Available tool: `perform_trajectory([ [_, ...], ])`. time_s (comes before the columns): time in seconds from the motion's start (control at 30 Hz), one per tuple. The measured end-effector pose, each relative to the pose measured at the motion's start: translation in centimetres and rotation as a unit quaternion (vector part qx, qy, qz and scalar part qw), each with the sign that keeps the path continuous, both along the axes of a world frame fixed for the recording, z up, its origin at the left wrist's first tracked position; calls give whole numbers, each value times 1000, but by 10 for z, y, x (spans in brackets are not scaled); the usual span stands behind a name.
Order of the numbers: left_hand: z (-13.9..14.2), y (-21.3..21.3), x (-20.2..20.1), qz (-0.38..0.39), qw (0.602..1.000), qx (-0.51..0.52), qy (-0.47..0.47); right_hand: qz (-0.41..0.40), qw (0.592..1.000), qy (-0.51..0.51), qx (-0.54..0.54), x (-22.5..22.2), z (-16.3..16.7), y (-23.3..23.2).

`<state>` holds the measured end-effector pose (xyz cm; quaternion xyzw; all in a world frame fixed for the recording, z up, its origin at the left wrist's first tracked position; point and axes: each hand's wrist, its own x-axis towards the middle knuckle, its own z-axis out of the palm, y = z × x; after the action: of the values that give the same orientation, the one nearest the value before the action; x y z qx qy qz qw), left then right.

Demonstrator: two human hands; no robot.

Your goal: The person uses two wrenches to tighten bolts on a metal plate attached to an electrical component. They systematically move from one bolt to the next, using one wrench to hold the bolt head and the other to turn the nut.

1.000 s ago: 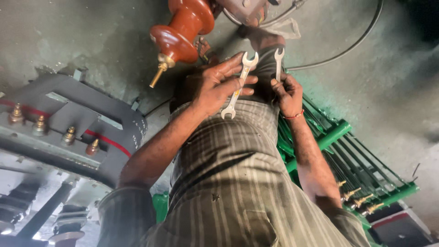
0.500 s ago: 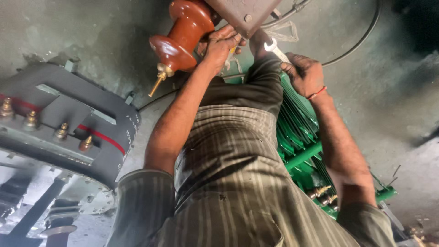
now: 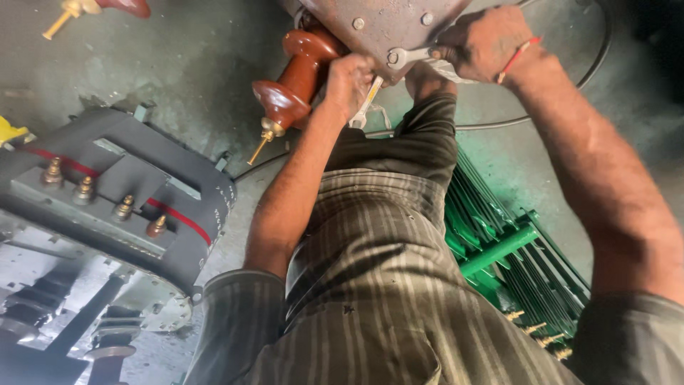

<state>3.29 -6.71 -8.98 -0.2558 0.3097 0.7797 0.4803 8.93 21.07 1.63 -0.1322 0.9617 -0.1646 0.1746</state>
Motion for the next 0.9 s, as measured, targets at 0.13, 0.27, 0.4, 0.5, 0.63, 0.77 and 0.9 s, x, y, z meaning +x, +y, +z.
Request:
perform_trajectory([
  [0.13, 17, 19, -11, -1, 993, -120, -13, 22, 999, -42, -11, -21, -2, 12],
  [0.27, 27, 40, -15, -29, 999, -45, 4, -31, 993, -103, 54, -4, -5, 5],
  [0.4, 27, 41, -15, -62, 998, 0, -18, -235, 966, -19, -105, 64, -30, -63],
  [0.5, 26, 40, -16, -78, 996, 27, 15, -531, 749, 186, -350, 96, -65, -182],
  [0.63, 29, 41, -12, -103, 991, 62, -51, -637, 520, -79, -563, 123, -65, -216],
  [0.77, 28, 43, 0, -75, 997, 16, 11, -556, 628, -167, -518, 146, -34, -166],
  [0.9, 28, 44, 14, -6, 1000, 21, -16, -281, 951, -42, -122, 115, 8, -71],
])
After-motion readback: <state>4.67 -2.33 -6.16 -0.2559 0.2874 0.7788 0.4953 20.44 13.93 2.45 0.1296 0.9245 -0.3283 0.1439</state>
